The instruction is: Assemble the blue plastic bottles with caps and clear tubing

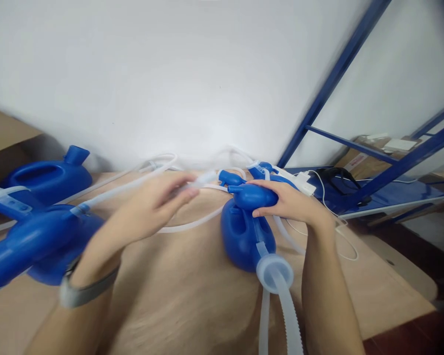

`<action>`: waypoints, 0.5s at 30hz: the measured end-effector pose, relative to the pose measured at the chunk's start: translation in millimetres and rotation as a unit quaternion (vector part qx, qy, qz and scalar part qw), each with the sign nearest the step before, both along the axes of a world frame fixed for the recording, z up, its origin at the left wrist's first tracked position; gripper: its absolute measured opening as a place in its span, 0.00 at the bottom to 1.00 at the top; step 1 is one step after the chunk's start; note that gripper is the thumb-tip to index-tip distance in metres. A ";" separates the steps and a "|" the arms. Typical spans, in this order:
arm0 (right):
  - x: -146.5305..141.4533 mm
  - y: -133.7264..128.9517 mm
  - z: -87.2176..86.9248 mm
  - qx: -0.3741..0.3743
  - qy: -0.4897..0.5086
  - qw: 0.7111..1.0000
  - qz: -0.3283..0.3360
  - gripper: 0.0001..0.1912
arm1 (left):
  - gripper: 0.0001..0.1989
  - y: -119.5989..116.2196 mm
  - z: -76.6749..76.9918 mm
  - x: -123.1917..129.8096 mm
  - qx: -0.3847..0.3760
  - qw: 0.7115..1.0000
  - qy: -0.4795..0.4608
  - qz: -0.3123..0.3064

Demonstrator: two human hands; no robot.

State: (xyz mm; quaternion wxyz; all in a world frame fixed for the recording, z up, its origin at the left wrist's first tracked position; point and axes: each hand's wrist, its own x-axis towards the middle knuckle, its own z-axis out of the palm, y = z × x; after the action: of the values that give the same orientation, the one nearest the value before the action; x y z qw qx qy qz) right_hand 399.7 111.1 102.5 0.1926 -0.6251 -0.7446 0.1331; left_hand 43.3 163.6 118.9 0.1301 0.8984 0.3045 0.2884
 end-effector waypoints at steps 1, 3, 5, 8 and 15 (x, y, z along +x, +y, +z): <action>-1.7 0.1 0.5 -0.001 -0.002 1.000 -0.001 0.42 | 0.17 5.3 -6.0 14.8 -0.002 0.999 0.019 -0.031; -4.7 0.2 2.1 -0.006 -0.004 1.000 0.000 0.41 | 0.16 13.9 -19.2 37.2 -0.004 0.997 0.043 -0.071; -6.4 0.1 3.5 -0.011 -0.005 1.000 0.004 0.42 | 0.16 17.5 -30.0 48.6 0.007 0.997 0.038 -0.060; -6.0 0.4 3.8 -0.013 -0.005 1.000 0.006 0.42 | 0.16 16.3 -37.5 51.3 0.033 0.998 0.032 -0.035; -5.8 5.3 -0.6 -0.013 0.015 0.999 0.027 0.41 | 0.16 21.1 -49.3 54.2 0.103 0.993 0.053 -0.026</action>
State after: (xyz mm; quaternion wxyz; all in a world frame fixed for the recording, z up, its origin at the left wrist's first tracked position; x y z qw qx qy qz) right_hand 394.0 116.4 101.9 0.1926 -0.6048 -0.7565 0.1573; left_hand 97.4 184.7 69.6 0.0283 0.9286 0.2567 0.2664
